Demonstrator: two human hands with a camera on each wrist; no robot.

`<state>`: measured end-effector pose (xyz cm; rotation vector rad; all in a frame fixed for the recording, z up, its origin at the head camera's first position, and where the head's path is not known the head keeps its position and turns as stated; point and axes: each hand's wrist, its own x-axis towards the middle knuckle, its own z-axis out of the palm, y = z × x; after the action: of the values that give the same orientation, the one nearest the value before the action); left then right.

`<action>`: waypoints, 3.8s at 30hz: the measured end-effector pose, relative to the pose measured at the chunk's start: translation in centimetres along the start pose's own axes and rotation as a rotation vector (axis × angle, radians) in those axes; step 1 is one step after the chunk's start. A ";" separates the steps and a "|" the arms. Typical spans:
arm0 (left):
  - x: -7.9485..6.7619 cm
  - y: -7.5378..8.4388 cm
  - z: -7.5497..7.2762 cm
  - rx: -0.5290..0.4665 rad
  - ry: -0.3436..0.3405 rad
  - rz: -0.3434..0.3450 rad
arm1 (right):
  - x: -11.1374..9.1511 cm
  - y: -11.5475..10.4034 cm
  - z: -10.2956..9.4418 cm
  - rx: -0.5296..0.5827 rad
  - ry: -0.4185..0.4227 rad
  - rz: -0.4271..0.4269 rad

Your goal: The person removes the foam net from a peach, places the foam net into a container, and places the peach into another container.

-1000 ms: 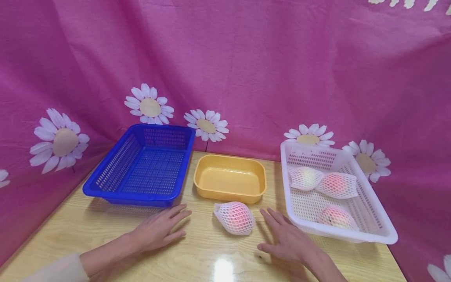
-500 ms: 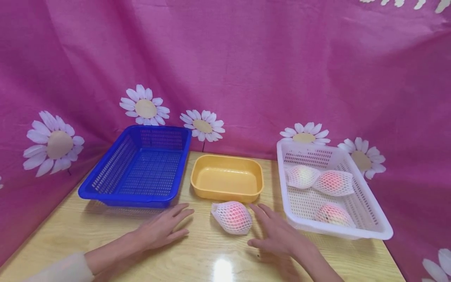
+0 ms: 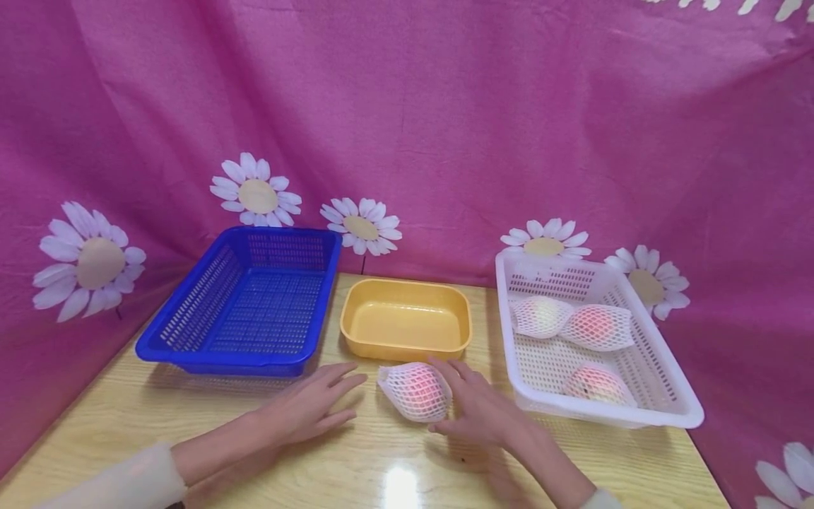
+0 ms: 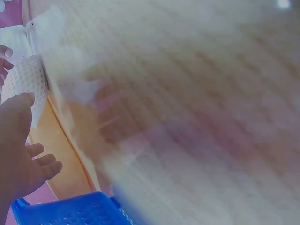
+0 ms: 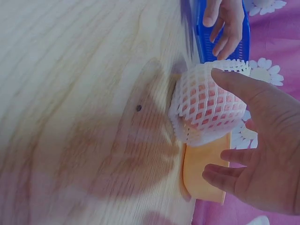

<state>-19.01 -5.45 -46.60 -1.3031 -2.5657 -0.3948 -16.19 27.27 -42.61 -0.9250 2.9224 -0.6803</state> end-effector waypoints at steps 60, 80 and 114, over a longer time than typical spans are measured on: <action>8.2 1.0 -8.3 0.088 0.368 0.215 | 4.8 -4.1 -6.2 -0.190 0.314 -0.154; 9.5 1.3 -9.3 0.075 0.618 0.469 | 4.6 -5.6 -8.7 -0.214 0.330 -0.144; 10.5 1.5 -7.9 -0.050 0.511 0.427 | 5.1 -6.6 -8.8 -0.230 0.346 -0.190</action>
<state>-23.14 0.58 -35.58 -1.4867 -1.8199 -0.6115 -17.91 23.23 -31.37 -1.2339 3.3024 -0.5678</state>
